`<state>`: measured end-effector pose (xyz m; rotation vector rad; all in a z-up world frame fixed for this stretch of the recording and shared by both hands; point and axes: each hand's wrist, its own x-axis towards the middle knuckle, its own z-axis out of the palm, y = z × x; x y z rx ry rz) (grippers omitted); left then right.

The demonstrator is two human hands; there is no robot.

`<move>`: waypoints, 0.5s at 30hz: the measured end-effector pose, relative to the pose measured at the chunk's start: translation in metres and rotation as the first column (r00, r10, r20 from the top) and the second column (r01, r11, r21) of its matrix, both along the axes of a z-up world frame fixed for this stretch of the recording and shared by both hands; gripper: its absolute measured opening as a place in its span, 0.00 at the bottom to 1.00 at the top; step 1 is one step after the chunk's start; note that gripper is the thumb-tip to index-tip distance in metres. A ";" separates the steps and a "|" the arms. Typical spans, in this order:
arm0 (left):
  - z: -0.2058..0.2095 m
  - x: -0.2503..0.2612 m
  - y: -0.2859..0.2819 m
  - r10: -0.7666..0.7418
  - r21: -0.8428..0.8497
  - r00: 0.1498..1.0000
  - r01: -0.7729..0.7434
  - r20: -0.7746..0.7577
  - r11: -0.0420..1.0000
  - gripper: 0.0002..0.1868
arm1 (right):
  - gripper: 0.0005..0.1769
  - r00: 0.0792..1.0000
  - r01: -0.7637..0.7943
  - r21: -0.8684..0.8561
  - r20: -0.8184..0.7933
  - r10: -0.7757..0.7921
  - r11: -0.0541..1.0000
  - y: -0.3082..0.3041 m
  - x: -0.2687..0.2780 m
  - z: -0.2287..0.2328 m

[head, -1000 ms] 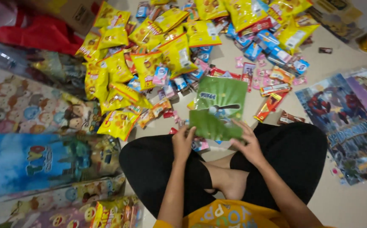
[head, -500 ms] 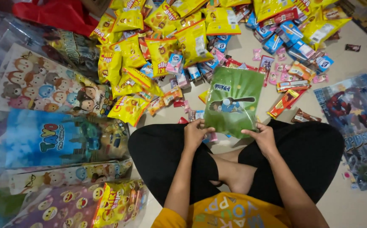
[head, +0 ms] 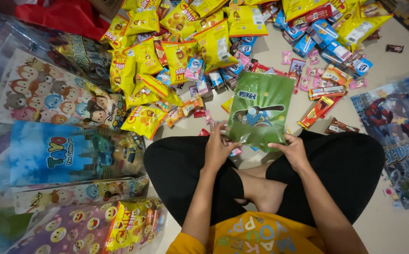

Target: Packing various small snack packets and stickers into decorative plastic bags to create gift packs.

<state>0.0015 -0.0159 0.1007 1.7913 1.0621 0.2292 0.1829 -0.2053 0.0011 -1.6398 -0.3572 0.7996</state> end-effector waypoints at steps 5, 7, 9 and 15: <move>0.015 -0.007 0.012 -0.212 0.332 0.897 0.079 0.388 0.940 0.45 | 0.17 0.999 0.002 0.024 -0.032 -0.001 1.000 -0.002 0.001 -0.009; 0.030 -0.003 0.012 -0.301 0.390 0.891 0.159 0.338 0.907 0.32 | 0.17 0.999 -0.001 0.027 -0.039 0.002 1.000 -0.001 0.000 -0.002; 0.043 0.003 0.009 -0.387 0.445 0.877 0.236 0.286 0.864 0.19 | 0.18 0.999 -0.006 0.033 -0.043 0.007 0.999 -0.002 0.000 -0.002; -0.022 0.024 -0.003 -0.246 0.490 0.931 0.353 -0.270 0.797 0.08 | 0.20 0.999 -0.024 0.011 -0.031 0.024 1.000 -0.003 0.001 0.007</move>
